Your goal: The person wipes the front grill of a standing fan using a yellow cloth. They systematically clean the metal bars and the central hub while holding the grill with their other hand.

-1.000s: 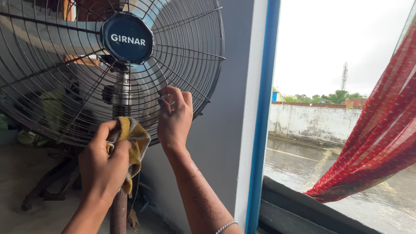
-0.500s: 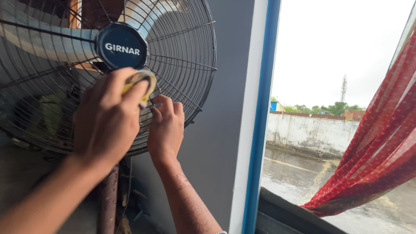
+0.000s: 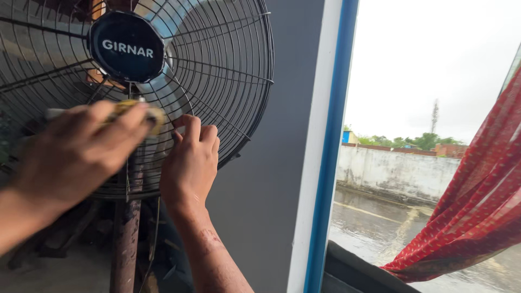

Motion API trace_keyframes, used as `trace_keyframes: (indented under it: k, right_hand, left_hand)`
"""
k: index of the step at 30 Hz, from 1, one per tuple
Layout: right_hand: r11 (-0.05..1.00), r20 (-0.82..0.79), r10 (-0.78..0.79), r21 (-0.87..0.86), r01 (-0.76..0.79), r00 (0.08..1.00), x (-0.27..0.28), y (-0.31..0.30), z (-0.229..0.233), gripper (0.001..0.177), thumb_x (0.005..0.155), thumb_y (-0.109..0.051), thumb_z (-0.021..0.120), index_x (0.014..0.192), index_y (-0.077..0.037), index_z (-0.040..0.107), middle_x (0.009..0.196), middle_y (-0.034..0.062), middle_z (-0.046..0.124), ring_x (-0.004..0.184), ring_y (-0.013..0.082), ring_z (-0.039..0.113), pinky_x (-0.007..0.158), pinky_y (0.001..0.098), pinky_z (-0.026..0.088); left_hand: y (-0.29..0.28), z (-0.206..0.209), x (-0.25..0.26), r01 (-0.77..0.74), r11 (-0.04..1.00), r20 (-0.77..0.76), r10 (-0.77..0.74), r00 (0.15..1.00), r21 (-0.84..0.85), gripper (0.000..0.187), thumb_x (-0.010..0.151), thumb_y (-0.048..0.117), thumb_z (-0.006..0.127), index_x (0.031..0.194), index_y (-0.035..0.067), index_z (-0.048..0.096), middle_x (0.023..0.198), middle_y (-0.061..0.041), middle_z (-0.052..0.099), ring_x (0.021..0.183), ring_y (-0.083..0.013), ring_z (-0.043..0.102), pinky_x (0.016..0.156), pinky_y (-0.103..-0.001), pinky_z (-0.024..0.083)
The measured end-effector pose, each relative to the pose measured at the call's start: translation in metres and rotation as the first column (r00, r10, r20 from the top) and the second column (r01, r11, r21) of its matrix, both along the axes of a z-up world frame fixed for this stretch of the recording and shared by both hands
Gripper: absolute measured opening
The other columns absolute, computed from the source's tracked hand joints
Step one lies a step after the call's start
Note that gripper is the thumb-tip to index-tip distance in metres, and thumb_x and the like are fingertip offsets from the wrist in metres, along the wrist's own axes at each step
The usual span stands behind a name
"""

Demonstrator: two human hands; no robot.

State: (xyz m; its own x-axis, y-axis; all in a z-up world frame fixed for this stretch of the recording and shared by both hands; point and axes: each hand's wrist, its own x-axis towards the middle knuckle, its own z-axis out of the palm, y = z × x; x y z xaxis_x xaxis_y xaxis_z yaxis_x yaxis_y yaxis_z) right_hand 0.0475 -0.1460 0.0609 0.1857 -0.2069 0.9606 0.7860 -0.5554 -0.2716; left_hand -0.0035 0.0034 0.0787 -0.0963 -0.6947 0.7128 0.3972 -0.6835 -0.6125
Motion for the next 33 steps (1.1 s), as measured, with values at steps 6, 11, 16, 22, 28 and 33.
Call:
trace_keyframes:
  k: [6,11,16,22,28,33]
  right_hand:
    - [0.997,-0.029,0.011,0.08,-0.009,1.0,0.0,0.007,0.002,0.023,0.095,-0.007,0.062,0.116,-0.014,0.06,0.107,0.0105,0.057,0.103,0.032,0.058,0.086,0.046,0.05]
    - [0.999,-0.019,-0.025,0.04,0.026,1.0,0.007,0.008,0.003,0.024,0.095,-0.009,0.064,0.118,-0.009,0.056,0.109,0.0129,0.057,0.104,0.0344,0.057,0.088,0.0472,0.05]
    - [0.998,0.005,-0.062,0.003,0.062,0.998,0.004,0.004,0.0,0.025,0.095,-0.009,0.062,0.12,-0.013,0.058,0.109,0.0116,0.058,0.102,0.033,0.06,0.082,0.0468,0.05]
    - [0.997,-0.008,-0.074,0.001,0.074,0.997,-0.01,0.011,-0.001,0.025,0.095,-0.01,0.062,0.119,-0.014,0.058,0.107,0.0106,0.059,0.1,0.0319,0.06,0.083,0.0468,0.049]
    - [0.997,0.0,-0.082,-0.001,0.082,0.997,-0.008,0.013,-0.001,0.027,0.096,-0.012,0.063,0.122,-0.011,0.057,0.11,0.0129,0.059,0.104,0.0356,0.058,0.085,0.0489,0.047]
    - [0.996,-0.032,-0.093,-0.02,0.092,0.995,-0.007,0.013,-0.002,0.028,0.096,-0.015,0.063,0.122,-0.01,0.055,0.11,0.0139,0.059,0.105,0.0352,0.058,0.087,0.0485,0.047]
  left_hand:
    - [-0.018,0.0,-0.009,0.06,0.992,-0.072,-0.068,0.995,-0.111,0.034,0.086,0.015,0.071,0.119,0.013,0.076,0.129,0.005,0.067,0.109,-0.0169,0.06,0.089,-0.027,0.055]
    - [-0.055,0.024,0.008,0.254,0.963,-0.065,-0.26,0.963,-0.084,0.041,0.086,0.017,0.072,0.126,0.01,0.076,0.119,0.0,0.068,0.105,-0.0172,0.06,0.083,-0.024,0.055]
    - [-0.018,0.018,0.003,0.026,0.997,-0.012,-0.025,1.0,0.068,0.029,0.087,0.014,0.072,0.115,0.007,0.076,0.109,0.002,0.068,0.1,-0.0137,0.062,0.087,-0.023,0.059]
    - [0.002,0.011,-0.011,0.096,0.995,-0.191,-0.1,0.976,-0.025,0.024,0.087,0.015,0.072,0.108,0.005,0.077,0.104,0.0,0.067,0.092,-0.0146,0.062,0.078,-0.026,0.059]
    - [-0.047,0.037,-0.014,0.131,0.984,-0.115,-0.145,0.983,-0.119,0.019,0.083,0.013,0.072,0.101,0.009,0.077,0.112,0.002,0.07,0.1,-0.0144,0.064,0.079,-0.026,0.06]
    - [-0.048,0.039,-0.006,0.227,0.97,-0.106,-0.236,0.966,-0.09,0.021,0.082,0.013,0.071,0.102,0.009,0.078,0.116,0.001,0.07,0.1,-0.0153,0.063,0.082,-0.027,0.059]
